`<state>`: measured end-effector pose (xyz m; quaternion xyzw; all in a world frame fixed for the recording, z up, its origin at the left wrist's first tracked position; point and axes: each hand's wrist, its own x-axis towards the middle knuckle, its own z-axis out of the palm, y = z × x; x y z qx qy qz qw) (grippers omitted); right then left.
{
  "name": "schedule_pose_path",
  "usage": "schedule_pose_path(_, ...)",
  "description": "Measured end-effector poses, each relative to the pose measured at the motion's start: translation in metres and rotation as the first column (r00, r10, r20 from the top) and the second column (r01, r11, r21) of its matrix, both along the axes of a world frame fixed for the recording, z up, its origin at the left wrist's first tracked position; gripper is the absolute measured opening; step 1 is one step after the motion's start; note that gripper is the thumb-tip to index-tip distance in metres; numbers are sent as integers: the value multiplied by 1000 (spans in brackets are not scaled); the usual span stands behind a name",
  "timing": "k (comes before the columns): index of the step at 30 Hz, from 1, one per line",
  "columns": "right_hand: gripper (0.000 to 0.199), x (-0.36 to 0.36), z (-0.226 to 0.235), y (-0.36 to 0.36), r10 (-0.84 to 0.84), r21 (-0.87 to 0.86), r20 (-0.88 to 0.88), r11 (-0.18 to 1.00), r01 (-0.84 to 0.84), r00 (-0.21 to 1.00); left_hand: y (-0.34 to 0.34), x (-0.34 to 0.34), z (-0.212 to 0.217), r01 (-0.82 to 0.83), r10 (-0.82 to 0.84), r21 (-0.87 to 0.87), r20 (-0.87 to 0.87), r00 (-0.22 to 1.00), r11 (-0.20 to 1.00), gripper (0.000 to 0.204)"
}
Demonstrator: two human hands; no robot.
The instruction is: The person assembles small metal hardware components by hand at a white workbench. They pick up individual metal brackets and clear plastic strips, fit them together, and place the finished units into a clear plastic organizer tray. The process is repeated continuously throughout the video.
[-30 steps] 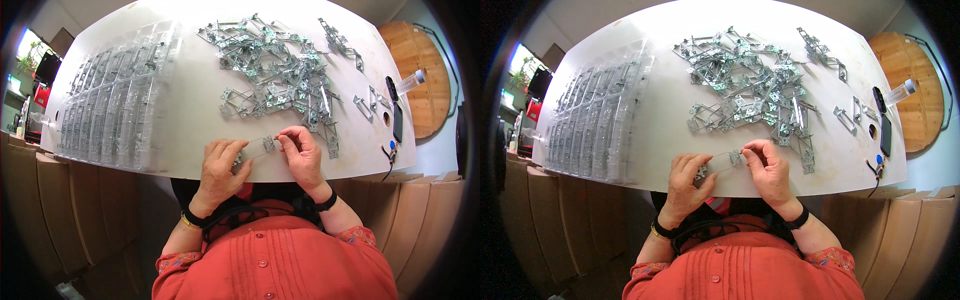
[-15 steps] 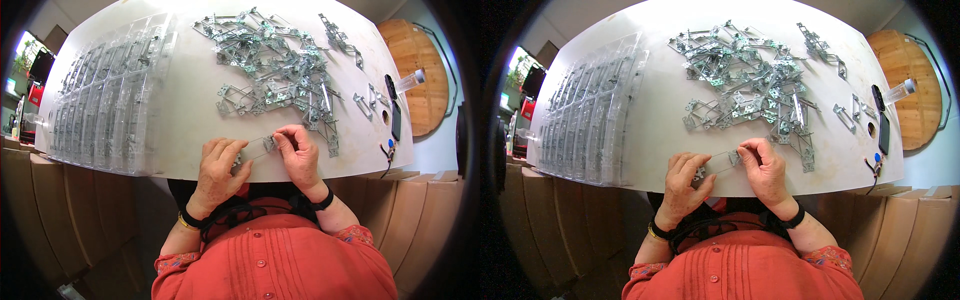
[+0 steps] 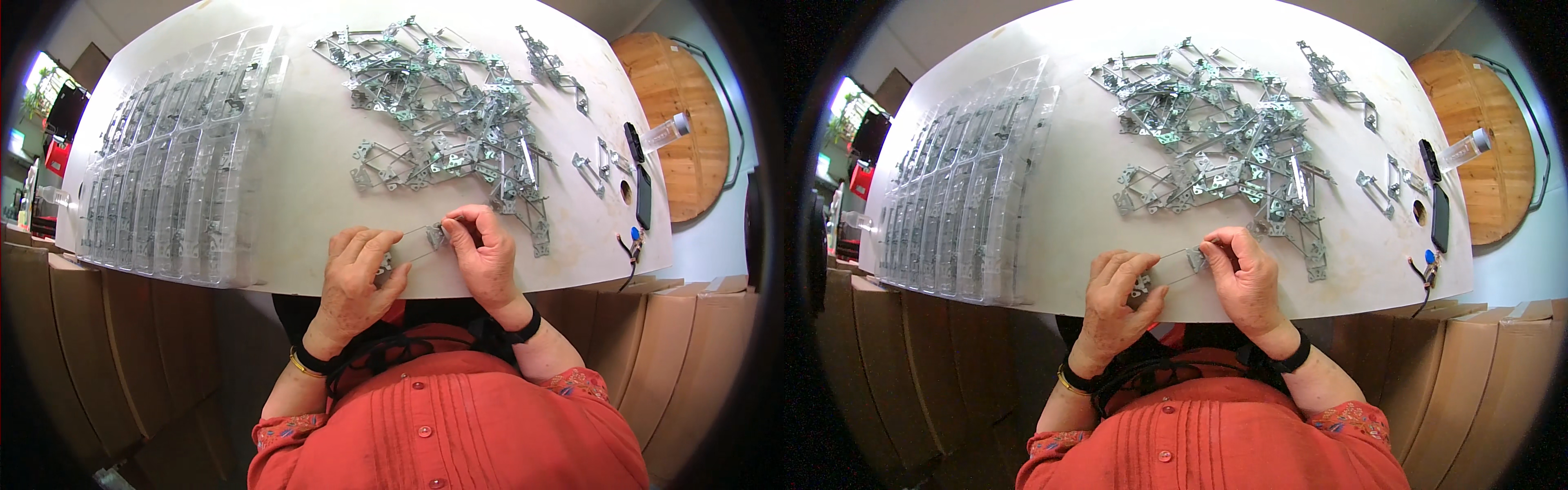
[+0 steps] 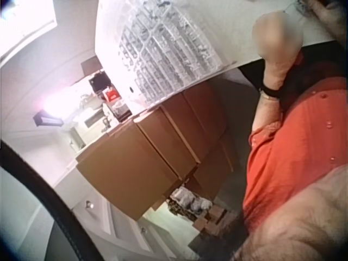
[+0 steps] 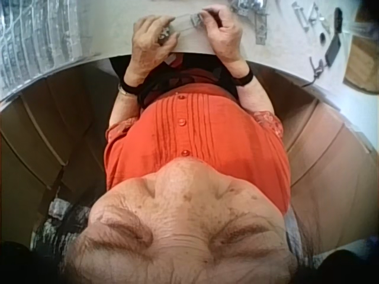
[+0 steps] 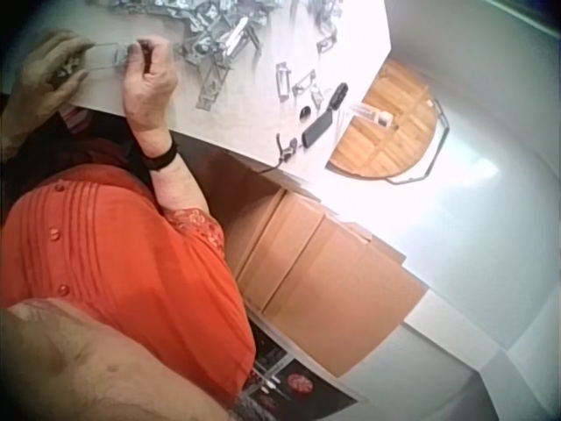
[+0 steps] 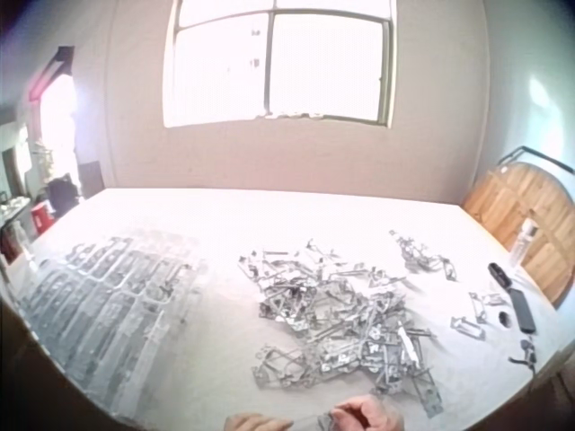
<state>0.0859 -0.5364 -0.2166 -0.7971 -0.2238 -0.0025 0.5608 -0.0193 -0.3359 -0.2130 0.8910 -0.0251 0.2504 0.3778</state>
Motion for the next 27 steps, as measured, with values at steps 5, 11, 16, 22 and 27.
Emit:
schedule_pose_path(5, 13, -1, 1, 1, -3, -8, 10, 1000, 3, 1000, 0, -1, -1, 1, -1, -2, -8, 1000, 1000, 47)
schedule_pose_path(11, 13, 0, 1, 1, 10, -10, 23, 1000, -9, 1000, 1, 0, 0, 9, -9, 5, -3, 1000, 1000, 47)
schedule_pose_path(16, 13, 2, -2, 2, 29, -16, 101, 999, -27, 995, 1, 0, -1, 7, -7, 0, -3, 1000, 1000, 47)
schedule_pose_path(22, 12, 0, 3, 1, 21, -27, 62, 999, -19, 998, 1, 0, -1, 13, -13, 1, 3, 1000, 1000, 47)
schedule_pose_path(27, 11, 0, 4, 2, 14, -45, 94, 999, -10, 995, 1, 0, -2, 13, -13, 4, -2, 1000, 1000, 48)
